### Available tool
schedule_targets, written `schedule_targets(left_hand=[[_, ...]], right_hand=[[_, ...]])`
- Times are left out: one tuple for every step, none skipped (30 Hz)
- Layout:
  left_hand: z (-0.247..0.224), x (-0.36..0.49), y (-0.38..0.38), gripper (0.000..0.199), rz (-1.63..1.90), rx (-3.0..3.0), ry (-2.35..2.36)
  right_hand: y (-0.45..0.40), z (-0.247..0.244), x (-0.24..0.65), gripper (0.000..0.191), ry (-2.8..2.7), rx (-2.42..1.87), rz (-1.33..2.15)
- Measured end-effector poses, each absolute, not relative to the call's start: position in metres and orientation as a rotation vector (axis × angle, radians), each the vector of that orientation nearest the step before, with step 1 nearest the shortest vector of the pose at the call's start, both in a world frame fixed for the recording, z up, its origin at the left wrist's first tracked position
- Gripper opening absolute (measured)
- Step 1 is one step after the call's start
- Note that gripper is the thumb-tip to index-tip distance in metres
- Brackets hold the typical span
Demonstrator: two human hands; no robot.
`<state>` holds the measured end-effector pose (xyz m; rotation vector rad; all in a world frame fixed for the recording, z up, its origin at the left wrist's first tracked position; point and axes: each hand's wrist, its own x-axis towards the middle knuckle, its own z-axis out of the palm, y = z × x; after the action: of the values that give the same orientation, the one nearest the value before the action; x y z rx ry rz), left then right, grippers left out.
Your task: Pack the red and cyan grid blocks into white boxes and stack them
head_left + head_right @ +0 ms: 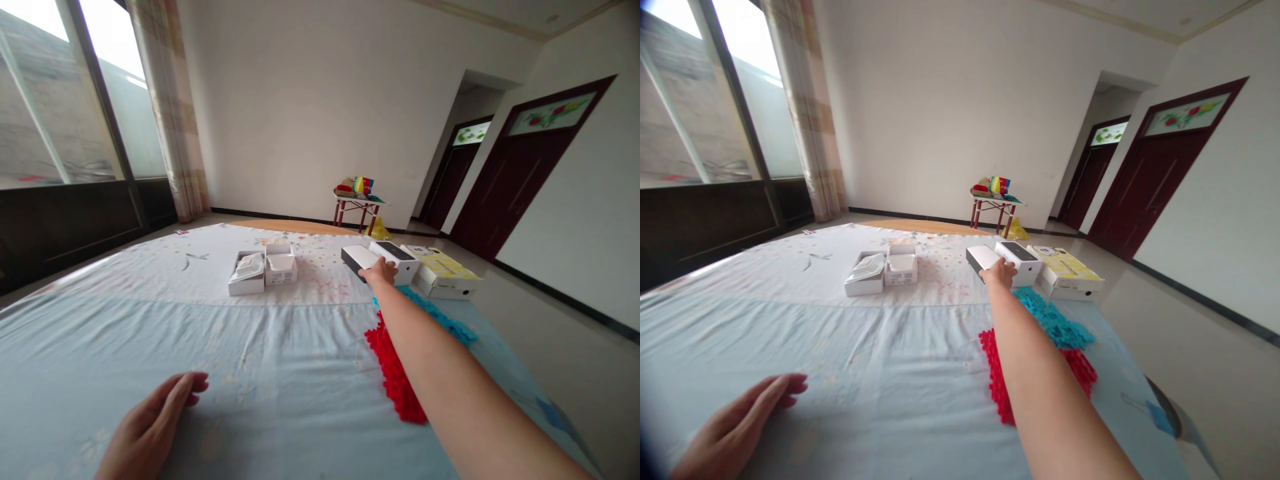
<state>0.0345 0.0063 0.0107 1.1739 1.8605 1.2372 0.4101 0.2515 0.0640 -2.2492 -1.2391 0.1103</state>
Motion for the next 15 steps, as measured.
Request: schedule_targets(left_hand=[[0.012,0.035,0.006,0.058,1.234,1.167,1.869],[0.012,0.036,0.007,0.057,1.235,1.161,1.877],[0.012,0.036,0.007,0.057,1.231,1.158,1.882],[0.012,0.036,0.007,0.056,1.230,1.160,1.885],[0.012,0.036,0.007,0.055,1.231,1.167,1.882],[0.011,0.036,0.007,0.055,1.232,1.174,1.878],[0.010,0.036,0.007,0.054,1.233,1.184,1.869],[0.009,0.035,0.007,0.053,1.233,1.195,1.860],[0.008,0.035,0.007,0.052,1.233,1.207,1.853],[0.007,0.034,0.007,0.051,1.234,1.222,1.849],[0.006,0.033,0.008,0.051,1.238,1.241,1.845],[0.005,0.032,0.008,0.050,1.246,1.263,1.839],[0.005,0.031,0.009,0.049,1.256,1.288,1.827],[0.006,0.031,0.009,0.049,1.265,1.313,1.812],[0.008,0.032,0.009,0.048,1.272,1.340,1.791]], right_hand=[[0.253,0.061,0.412,0.071,-1.234,-2.259,0.123],[0.254,0.057,0.415,0.071,-1.236,-2.266,0.139],[0.254,0.055,0.418,0.072,-1.245,-2.270,0.159],[0.253,0.053,0.420,0.073,-1.259,-2.269,0.178],[0.251,0.054,0.422,0.073,-1.278,-2.262,0.194],[0.248,0.055,0.423,0.072,-1.302,-2.245,0.200],[0.245,0.059,0.422,0.070,-1.332,-2.218,0.196],[0.240,0.064,0.421,0.067,-1.369,-2.177,0.182],[0.233,0.070,0.417,0.062,-1.417,-2.123,0.165],[0.225,0.076,0.412,0.058,-1.477,-2.055,0.148],[0.216,0.082,0.404,0.054,-1.546,-1.976,0.138],[0.203,0.086,0.395,0.050,-1.622,-1.890,0.139],[0.189,0.089,0.384,0.046,-1.702,-1.797,0.151],[0.172,0.088,0.373,0.043,-1.775,-1.707,0.176],[0.153,0.085,0.360,0.038,-1.838,-1.627,0.206]])
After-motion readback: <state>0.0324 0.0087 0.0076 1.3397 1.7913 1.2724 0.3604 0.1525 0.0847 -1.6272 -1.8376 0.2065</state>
